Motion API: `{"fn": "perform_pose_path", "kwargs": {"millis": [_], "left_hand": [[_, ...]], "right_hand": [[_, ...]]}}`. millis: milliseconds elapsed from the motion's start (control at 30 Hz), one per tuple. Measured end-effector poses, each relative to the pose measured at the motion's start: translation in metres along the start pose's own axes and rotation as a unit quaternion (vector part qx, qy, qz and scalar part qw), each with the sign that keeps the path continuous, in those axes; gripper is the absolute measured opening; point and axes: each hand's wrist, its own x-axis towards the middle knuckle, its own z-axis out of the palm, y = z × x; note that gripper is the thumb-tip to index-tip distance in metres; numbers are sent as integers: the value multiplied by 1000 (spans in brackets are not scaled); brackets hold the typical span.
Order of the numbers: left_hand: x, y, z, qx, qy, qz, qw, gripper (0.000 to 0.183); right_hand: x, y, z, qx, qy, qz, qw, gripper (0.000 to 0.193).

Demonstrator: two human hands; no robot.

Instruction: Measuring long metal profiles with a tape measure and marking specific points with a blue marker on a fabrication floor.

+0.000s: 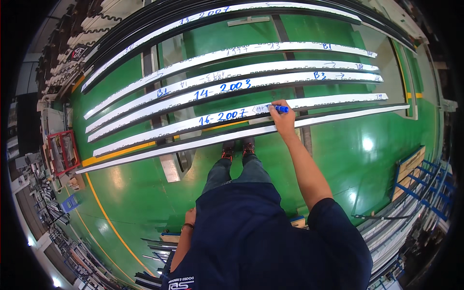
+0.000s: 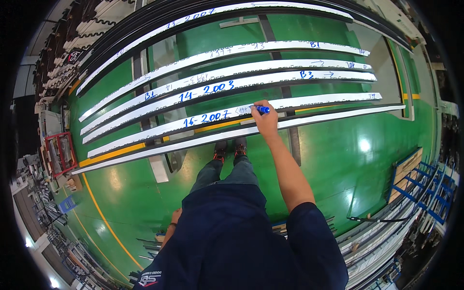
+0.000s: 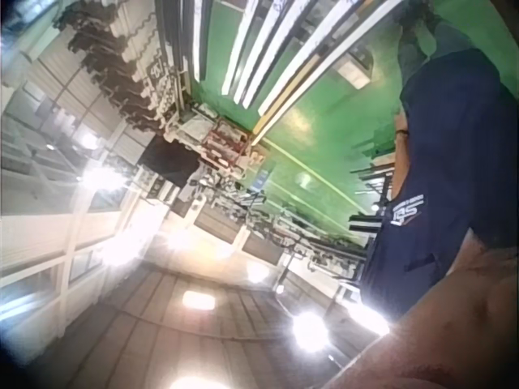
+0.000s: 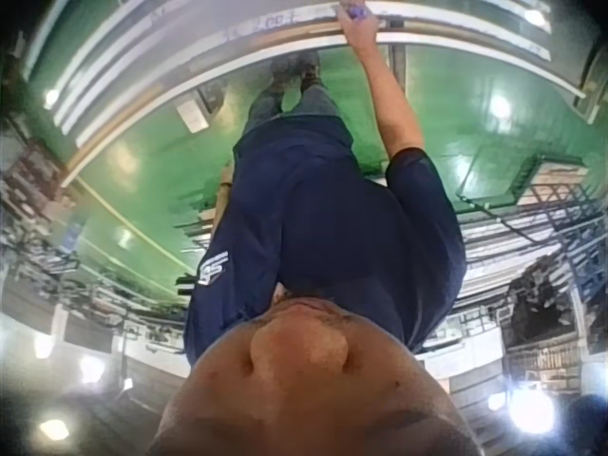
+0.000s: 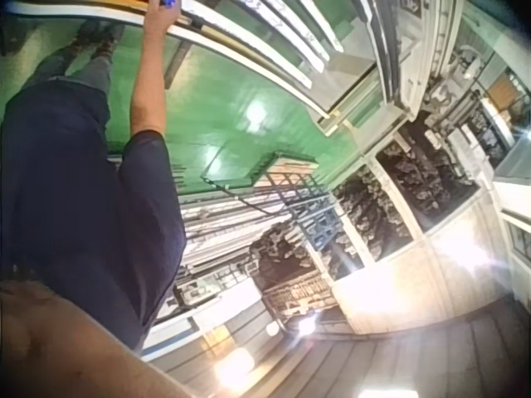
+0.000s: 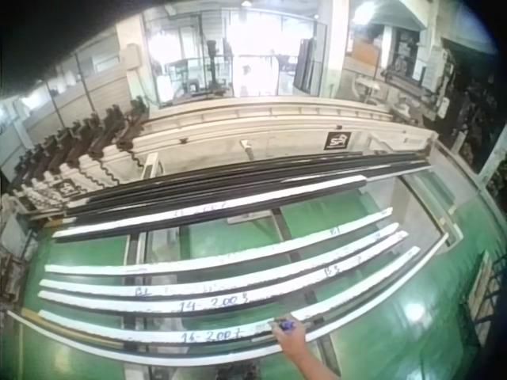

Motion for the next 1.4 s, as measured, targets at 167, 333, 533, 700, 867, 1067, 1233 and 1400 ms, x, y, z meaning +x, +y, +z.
{"fn": "perform_pose_path", "kwargs": {"millis": [167,333,533,700,867,1067,1233,1400], "left_hand": [[-14,21,-6,-9,-1,3,1000,54],[-10,15,-6,-23,-9,12,1000,57],[-13,18,-4,-29,-5,-4,1000,56],[-8,17,-3,-29,-8,3,1000,56],[-9,21,-5,-3,-16,-21,1000,54],[-6,14,6,-3,2,37,999,56],[-6,26,16,-23,59,10,998,59],[-28,83,3,-182,48,5,982,54]], "right_hand": [[0,4,-2,16,-30,24,999,19],[1,7,0,27,-4,20,999,19],[4,11,-7,44,4,21,999,21],[4,6,-9,6,8,0,1000,22],[4,10,-15,-18,-13,19,1000,21],[-8,15,-16,113,-20,22,993,20],[-34,10,-23,124,-27,40,991,28],[-66,-12,-8,108,-126,11,986,35]]}}
